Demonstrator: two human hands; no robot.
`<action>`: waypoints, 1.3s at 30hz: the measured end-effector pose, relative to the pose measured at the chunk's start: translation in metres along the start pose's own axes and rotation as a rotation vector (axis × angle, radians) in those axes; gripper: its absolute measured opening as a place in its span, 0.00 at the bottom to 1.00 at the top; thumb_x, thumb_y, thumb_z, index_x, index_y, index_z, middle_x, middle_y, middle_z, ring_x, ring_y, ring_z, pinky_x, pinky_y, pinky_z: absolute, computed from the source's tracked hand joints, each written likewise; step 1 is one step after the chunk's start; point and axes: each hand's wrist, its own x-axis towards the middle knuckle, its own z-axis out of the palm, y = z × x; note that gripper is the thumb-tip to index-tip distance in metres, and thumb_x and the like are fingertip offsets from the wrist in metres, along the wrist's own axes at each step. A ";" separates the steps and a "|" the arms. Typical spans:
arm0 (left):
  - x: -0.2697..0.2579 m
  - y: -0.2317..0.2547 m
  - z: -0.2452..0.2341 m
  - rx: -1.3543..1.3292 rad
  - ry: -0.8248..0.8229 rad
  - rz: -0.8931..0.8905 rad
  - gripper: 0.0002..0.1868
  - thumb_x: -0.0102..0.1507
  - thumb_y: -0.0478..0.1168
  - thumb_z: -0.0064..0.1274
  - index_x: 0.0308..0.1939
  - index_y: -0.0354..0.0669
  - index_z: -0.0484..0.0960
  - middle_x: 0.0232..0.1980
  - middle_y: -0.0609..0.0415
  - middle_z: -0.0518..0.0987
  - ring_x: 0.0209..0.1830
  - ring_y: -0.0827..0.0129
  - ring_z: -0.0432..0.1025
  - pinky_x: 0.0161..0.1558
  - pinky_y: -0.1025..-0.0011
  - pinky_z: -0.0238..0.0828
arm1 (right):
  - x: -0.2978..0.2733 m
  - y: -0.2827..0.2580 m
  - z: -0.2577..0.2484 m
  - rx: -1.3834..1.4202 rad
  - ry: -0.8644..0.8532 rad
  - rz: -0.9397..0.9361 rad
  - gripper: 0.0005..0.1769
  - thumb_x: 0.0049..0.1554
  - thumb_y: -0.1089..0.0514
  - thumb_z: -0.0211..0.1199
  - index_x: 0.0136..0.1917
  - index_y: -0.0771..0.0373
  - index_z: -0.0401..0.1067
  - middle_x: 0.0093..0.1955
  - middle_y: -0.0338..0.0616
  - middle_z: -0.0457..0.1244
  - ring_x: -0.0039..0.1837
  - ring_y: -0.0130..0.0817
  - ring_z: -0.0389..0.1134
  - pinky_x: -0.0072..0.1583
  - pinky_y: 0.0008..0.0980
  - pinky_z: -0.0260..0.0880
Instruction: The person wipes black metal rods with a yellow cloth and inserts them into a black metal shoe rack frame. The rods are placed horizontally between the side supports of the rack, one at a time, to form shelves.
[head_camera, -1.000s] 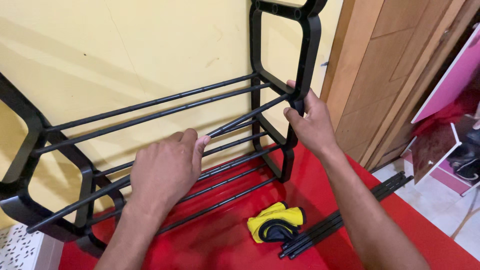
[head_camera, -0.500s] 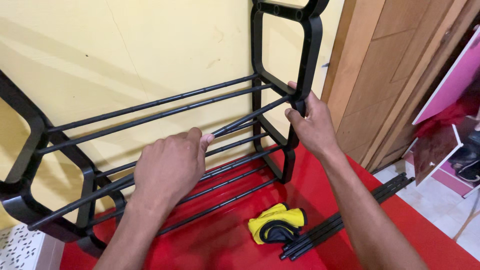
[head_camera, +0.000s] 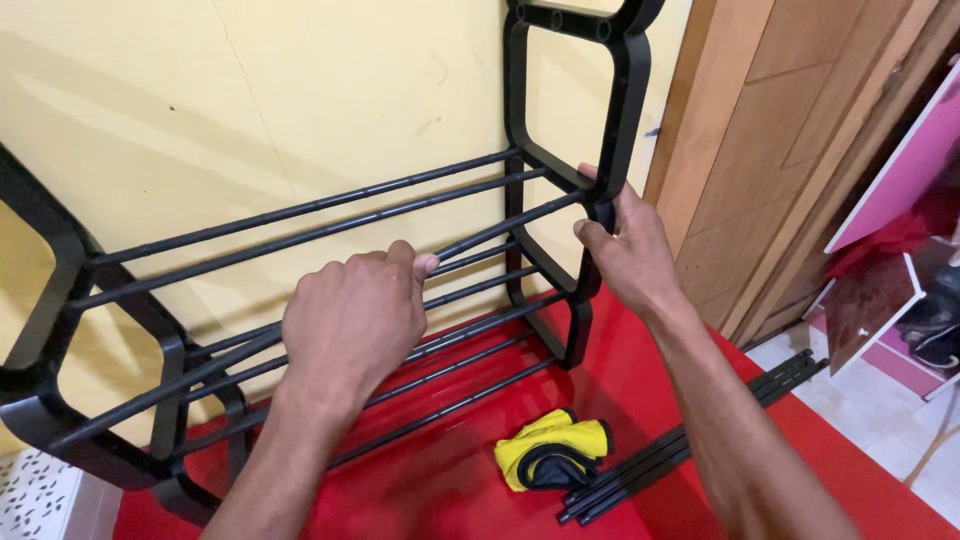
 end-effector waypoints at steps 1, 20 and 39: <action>0.001 0.001 0.001 0.012 -0.004 -0.003 0.23 0.72 0.54 0.37 0.39 0.42 0.80 0.27 0.45 0.82 0.26 0.48 0.79 0.28 0.52 0.76 | 0.000 0.000 0.001 -0.006 -0.006 0.063 0.33 0.53 0.66 0.61 0.73 0.65 0.64 0.42 0.38 0.58 0.46 0.29 0.60 0.52 0.32 0.65; -0.001 -0.011 0.009 -0.067 0.150 0.095 0.22 0.71 0.52 0.41 0.36 0.41 0.83 0.25 0.44 0.81 0.25 0.47 0.78 0.28 0.50 0.73 | 0.001 0.013 0.003 0.012 0.002 0.093 0.34 0.54 0.66 0.62 0.74 0.63 0.65 0.46 0.42 0.61 0.48 0.31 0.61 0.53 0.33 0.66; -0.129 -0.162 -0.017 -0.658 1.235 -0.091 0.15 0.78 0.46 0.42 0.55 0.37 0.72 0.53 0.49 0.73 0.57 0.65 0.68 0.62 0.65 0.64 | -0.053 -0.095 0.045 -0.275 0.243 -0.551 0.28 0.63 0.67 0.57 0.75 0.69 0.58 0.74 0.59 0.57 0.77 0.46 0.58 0.80 0.43 0.55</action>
